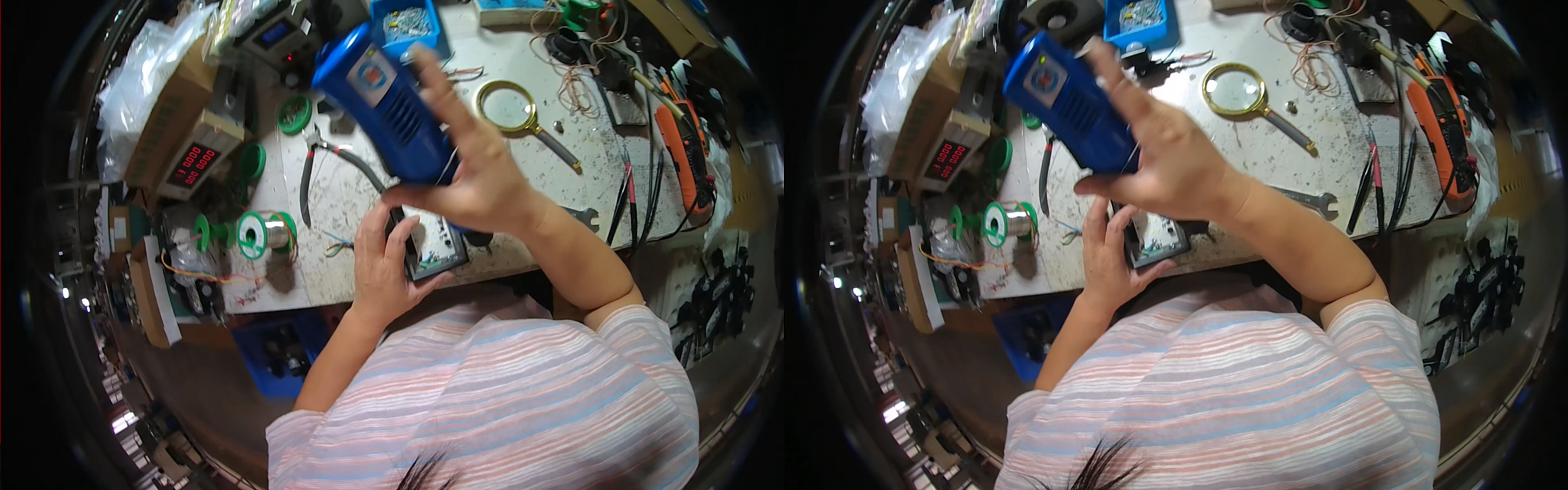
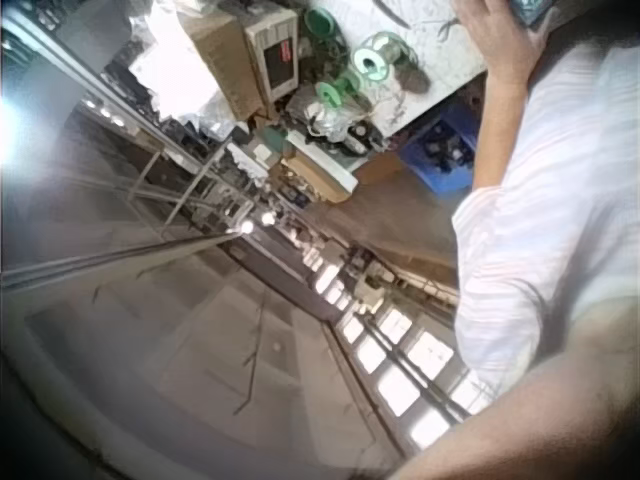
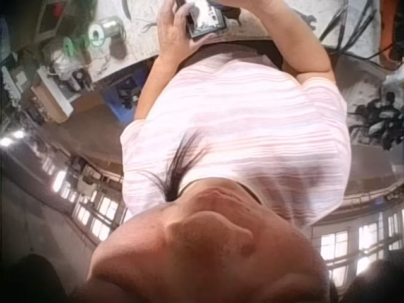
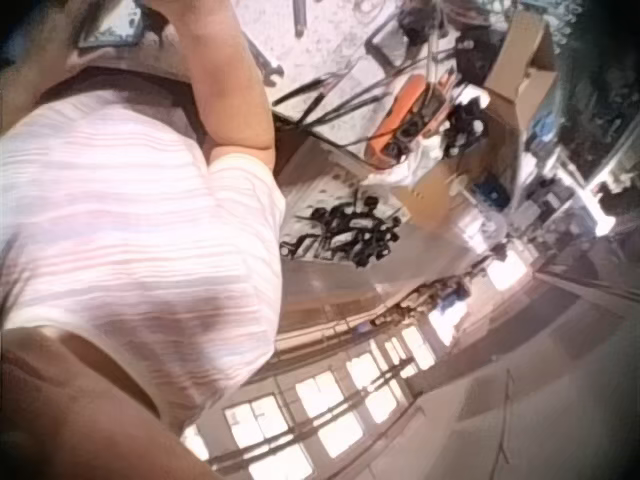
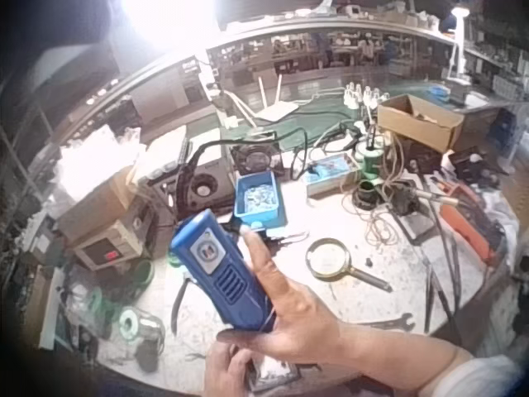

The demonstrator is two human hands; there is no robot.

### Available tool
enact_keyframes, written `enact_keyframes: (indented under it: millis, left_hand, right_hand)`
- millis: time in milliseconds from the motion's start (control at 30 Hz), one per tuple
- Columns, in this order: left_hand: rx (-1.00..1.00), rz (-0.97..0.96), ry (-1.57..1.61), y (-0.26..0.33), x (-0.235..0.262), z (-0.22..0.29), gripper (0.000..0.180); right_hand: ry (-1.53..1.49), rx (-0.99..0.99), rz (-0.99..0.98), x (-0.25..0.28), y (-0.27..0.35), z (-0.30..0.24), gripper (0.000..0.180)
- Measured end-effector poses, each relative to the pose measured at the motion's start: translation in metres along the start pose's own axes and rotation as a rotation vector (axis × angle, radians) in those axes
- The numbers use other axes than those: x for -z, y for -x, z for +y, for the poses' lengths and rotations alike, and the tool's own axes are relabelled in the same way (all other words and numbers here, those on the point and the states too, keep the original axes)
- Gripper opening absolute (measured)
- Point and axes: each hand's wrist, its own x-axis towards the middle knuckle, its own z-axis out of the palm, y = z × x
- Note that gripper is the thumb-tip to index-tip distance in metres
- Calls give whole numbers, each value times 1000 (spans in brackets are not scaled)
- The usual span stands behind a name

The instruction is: The person assembles an LED light fixture on a workbench by connecting wires and a sensor module to a component housing, then tests the fixture using a digital meter. Assembly is performed with an electric screwdriver, pliers, and a wrench.

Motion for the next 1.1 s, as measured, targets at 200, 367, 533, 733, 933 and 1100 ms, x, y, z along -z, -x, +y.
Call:
enact_keyframes:
  millis: [200,367,533,733,933,1100]
  left_hand:
    - [-1,115,-25,-3,3,9,58]
    - [-123,53,7,-6,2,8,37]
    - [-166,55,76,-8,0,6,39]
    - [-174,61,136,-11,-1,5,40]
    - [-193,65,134,-11,0,4,37]
    - [-191,71,129,-9,0,3,36]
  right_hand:
    - [-707,-317,20,25,2,-3,61]
    - [-798,-151,78,44,-1,10,60]
    - [-856,-74,226,37,0,9,59]
    - [-608,-172,275,21,-4,5,54]
    - [-523,-130,262,12,-9,6,54]
    - [-434,-94,329,5,-10,6,53]
